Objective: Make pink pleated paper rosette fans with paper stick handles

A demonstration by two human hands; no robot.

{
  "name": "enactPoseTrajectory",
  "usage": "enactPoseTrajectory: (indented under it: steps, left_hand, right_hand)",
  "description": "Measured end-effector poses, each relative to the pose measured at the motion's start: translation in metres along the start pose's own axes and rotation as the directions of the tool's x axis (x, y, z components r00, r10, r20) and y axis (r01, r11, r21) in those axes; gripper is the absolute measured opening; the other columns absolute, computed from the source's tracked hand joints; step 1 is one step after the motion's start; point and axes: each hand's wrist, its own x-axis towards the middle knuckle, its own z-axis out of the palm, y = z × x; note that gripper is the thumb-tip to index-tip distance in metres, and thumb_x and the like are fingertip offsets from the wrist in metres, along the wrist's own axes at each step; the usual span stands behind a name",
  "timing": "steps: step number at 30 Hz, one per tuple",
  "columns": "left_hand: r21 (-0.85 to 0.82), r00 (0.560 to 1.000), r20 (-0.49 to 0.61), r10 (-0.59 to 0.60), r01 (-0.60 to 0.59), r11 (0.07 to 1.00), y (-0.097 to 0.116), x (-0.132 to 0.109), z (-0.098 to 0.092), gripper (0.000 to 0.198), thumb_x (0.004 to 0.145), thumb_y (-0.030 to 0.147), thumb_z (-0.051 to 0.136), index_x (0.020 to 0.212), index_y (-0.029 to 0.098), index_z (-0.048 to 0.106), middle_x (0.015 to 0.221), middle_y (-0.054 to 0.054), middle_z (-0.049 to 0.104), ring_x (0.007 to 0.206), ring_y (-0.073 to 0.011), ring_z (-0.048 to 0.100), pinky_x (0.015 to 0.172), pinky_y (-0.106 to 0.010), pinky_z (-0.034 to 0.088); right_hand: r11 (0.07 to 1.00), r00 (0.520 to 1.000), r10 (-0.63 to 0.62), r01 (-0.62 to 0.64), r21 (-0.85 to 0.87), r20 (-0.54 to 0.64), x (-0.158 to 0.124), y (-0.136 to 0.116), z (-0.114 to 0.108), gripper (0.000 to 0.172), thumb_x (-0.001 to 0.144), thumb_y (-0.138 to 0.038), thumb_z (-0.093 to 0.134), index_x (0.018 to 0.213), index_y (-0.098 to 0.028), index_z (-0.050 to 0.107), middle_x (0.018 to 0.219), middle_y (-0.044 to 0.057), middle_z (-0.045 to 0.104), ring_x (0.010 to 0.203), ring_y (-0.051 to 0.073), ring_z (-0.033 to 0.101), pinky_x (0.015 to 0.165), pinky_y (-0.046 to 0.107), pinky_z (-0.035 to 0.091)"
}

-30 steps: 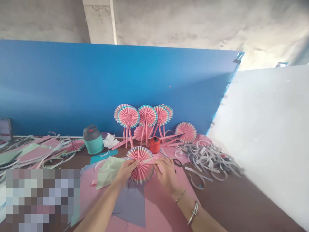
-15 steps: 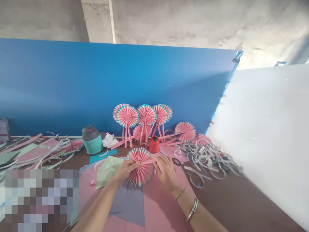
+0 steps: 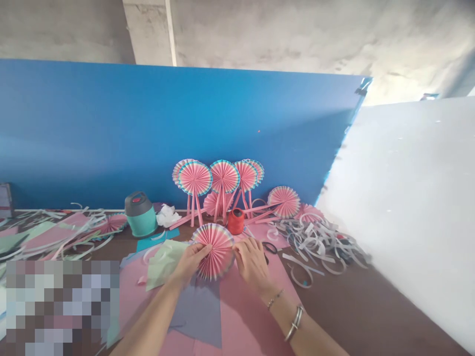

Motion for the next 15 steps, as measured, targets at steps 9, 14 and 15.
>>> enactPoseTrajectory:
  steps: [9,14,15]
  left_hand:
    - [-0.079,0.991,-0.129,0.043,-0.053,0.995,0.0075,-0.0018,-0.0030,0.032,0.063,0.046,0.073,0.061,0.017,0.061,0.053,0.003,0.060,0.044,-0.0089,0.049,0.053,-0.023,0.041]
    - [0.016,0.997,-0.053,0.062,-0.061,0.998,-0.0002,0.0006,-0.0011,0.035,0.063,0.049,0.072,0.064,0.015,0.063,0.059,0.000,0.063,0.055,-0.0126,0.056,0.055,-0.022,0.040]
    - [0.026,0.998,-0.039,0.051,-0.050,0.998,-0.0012,0.0006,-0.0004,0.035,0.063,0.049,0.072,0.064,0.015,0.063,0.058,0.000,0.063,0.055,-0.0128,0.056,0.055,-0.022,0.040]
  right_hand:
    - [0.989,0.988,0.107,-0.094,0.118,-0.110,0.0011,-0.0004,-0.0053,0.017,0.089,-0.015,0.039,0.088,-0.021,0.054,0.085,0.005,0.059,0.082,0.020,0.054,0.074,0.032,0.039]
    - [0.979,0.993,0.119,-0.116,0.167,-0.007,-0.0003,-0.0042,-0.0059,0.021,0.088,-0.023,0.047,0.108,-0.022,0.054,0.102,0.008,0.058,0.096,0.023,0.053,0.082,0.036,0.042]
    - [0.978,0.994,0.105,-0.105,0.180,0.010,-0.0005,-0.0041,-0.0052,0.024,0.087,-0.024,0.049,0.111,-0.022,0.054,0.104,0.009,0.058,0.098,0.024,0.053,0.083,0.037,0.042]
